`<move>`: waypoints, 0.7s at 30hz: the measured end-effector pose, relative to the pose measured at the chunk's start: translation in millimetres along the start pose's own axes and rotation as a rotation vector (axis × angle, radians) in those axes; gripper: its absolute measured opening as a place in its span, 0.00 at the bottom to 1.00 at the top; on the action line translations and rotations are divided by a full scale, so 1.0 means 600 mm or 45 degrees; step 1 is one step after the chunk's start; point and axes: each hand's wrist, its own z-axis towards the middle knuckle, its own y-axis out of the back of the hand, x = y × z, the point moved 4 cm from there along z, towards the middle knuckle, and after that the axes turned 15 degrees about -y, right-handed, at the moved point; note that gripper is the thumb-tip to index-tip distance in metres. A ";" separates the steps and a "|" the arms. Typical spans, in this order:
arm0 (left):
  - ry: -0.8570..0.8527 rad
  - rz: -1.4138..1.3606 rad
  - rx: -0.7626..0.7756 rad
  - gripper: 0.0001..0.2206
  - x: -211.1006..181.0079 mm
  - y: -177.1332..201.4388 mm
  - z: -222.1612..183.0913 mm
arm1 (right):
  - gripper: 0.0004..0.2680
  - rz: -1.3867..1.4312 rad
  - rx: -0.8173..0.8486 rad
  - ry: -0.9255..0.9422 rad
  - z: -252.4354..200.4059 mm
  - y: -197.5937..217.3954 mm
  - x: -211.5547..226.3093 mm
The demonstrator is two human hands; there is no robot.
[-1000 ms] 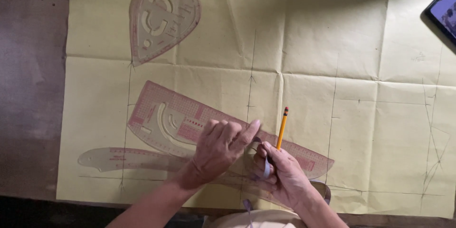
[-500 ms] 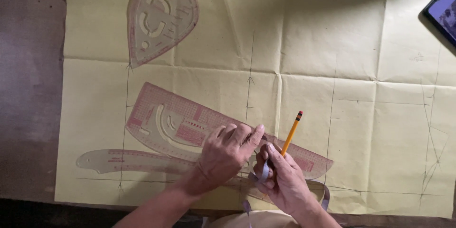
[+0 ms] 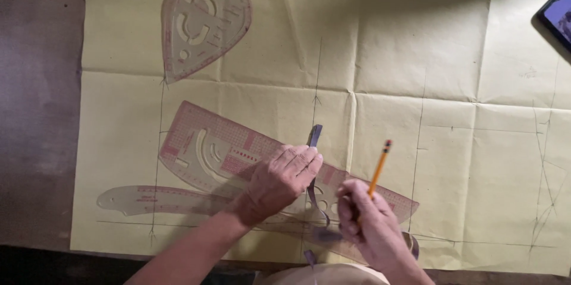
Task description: Drafting a garment pattern on paper using curved rulers and a pencil
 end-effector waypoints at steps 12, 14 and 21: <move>0.053 -0.034 -0.031 0.09 0.002 -0.007 -0.010 | 0.15 0.264 0.000 0.410 -0.037 0.050 0.032; 0.061 -0.042 -0.043 0.09 0.003 -0.008 -0.012 | 0.16 0.250 0.027 0.433 -0.039 0.049 0.034; 0.083 -0.061 -0.034 0.10 0.005 -0.002 -0.010 | 0.22 0.169 0.022 0.456 -0.039 0.052 0.031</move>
